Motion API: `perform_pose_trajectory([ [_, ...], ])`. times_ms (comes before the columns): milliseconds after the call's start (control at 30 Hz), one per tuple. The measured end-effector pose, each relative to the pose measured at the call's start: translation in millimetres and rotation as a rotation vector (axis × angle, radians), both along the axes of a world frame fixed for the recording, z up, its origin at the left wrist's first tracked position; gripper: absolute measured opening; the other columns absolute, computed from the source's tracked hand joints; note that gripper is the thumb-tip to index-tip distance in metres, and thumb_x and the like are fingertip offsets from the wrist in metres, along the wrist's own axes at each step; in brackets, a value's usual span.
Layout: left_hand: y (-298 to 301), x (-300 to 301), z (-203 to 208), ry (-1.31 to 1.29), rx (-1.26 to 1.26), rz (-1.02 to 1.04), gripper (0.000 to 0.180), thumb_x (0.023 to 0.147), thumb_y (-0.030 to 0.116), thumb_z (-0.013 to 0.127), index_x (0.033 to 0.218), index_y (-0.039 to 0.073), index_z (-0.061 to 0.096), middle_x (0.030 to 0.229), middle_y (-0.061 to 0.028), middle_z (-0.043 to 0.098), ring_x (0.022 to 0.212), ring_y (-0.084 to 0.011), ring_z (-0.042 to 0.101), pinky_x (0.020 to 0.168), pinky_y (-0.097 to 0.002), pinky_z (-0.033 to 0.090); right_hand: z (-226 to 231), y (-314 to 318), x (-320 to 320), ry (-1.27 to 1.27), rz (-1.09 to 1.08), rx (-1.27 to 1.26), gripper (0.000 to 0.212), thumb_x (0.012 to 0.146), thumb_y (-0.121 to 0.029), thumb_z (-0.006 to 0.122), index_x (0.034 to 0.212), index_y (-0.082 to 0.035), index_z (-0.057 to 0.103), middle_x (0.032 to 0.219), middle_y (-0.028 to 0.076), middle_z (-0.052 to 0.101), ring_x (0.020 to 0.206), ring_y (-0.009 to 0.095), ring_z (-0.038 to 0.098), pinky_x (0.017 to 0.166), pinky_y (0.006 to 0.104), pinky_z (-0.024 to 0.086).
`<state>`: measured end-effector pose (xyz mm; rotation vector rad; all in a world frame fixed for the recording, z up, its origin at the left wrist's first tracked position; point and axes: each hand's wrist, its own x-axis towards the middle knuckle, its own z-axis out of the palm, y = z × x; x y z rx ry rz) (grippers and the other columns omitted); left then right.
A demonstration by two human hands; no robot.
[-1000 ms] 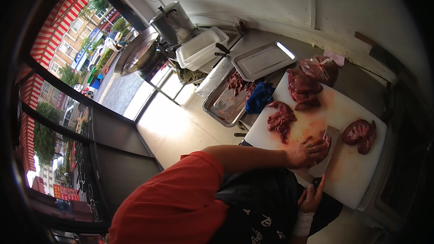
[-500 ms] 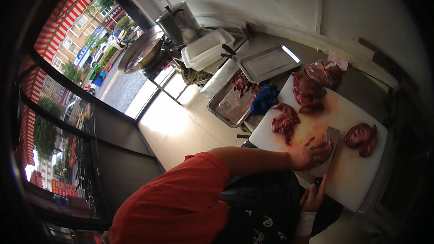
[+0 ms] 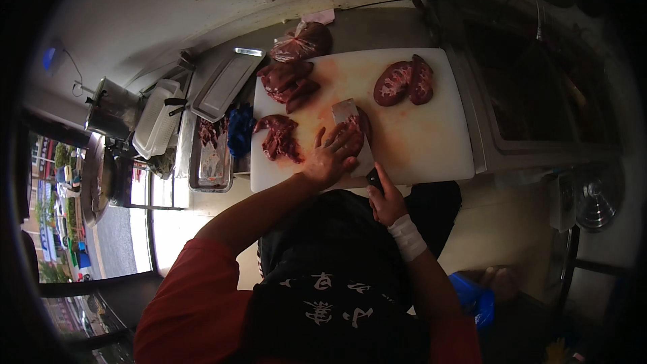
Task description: The person uses a cleaver to slice raw meat on a white cutting board. They repeatedly position the meat with one hand and cut it into smaller pieces with the other, occasionally moving trimmed pieces aside.
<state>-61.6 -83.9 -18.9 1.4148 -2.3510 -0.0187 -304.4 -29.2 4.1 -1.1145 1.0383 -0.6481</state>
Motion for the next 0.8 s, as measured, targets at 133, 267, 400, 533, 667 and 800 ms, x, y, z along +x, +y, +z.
perform_pose_trajectory([
  [133,1.7,-1.4,8.3,0.012,0.007,-0.002,0.054,0.098,0.037,0.066,0.146,0.011,0.061,0.167,-0.0108,0.042,0.156,-0.0346,0.034,0.124,-0.0639,0.022,-2.1,22.6,-13.3,0.065,0.018,-0.028,0.069,0.104,-0.014,0.055,0.168,-0.014,0.029,0.077,0.005,0.061,0.059,0.011,0.055,0.058,0.029,0.05],
  [267,15.1,-3.8,14.3,0.031,0.093,0.011,0.059,0.099,0.041,0.065,0.149,0.01,0.058,0.167,-0.0101,0.042,0.157,-0.035,0.033,0.124,-0.0637,0.022,-8.5,50.5,-28.6,0.203,0.008,-0.218,0.071,0.101,-0.016,0.058,0.166,-0.01,0.032,0.103,0.013,0.072,0.083,0.015,0.067,0.081,0.0322,0.055],
  [400,26.5,-5.1,22.0,-0.007,0.065,0.021,0.059,0.098,0.041,0.067,0.148,0.01,0.059,0.164,-0.0096,0.046,0.154,-0.0348,0.037,0.124,-0.063,0.023,-7.3,66.5,-44.1,0.182,0.069,-0.07,0.072,0.1,-0.018,0.059,0.166,-0.008,0.032,0.133,0.019,0.067,0.107,0.021,0.068,0.097,0.0341,0.052],
  [533,33.1,-14.0,25.5,0.079,0.058,0.053,0.048,0.095,0.029,0.069,0.139,0.009,0.064,0.148,-0.0083,0.059,0.139,-0.0354,0.05,0.116,-0.06,0.034,-2.1,79.4,-59.3,0.172,0.12,-0.025,0.072,0.102,-0.02,0.061,0.166,-0.007,0.031,0.155,0.022,0.054,0.137,0.027,0.057,0.114,0.0365,0.043],
  [667,36.2,-23.6,21.2,0.11,0.038,0.155,0.026,0.089,0.014,0.07,0.115,0.008,0.069,0.123,-0.0095,0.067,0.12,-0.0357,0.058,0.099,-0.0551,0.046,-1.4,87.7,-68.5,0.214,0.165,-0.206,0.071,0.103,-0.02,0.063,0.166,-0.008,0.033,0.154,0.019,0.055,0.137,0.026,0.058,0.114,0.036,0.044],
  [800,31.2,-12.2,13.2,0.266,0.012,0.246,0.013,0.087,0.004,0.069,0.099,0.005,0.064,0.109,-0.016,0.066,0.102,-0.0396,0.064,0.085,-0.0507,0.052,3.6,88.8,-78.6,0.198,0.178,-0.358,0.071,0.103,-0.018,0.063,0.166,-0.007,0.032,0.15,0.018,0.06,0.13,0.023,0.062,0.11,0.0347,0.047],
])
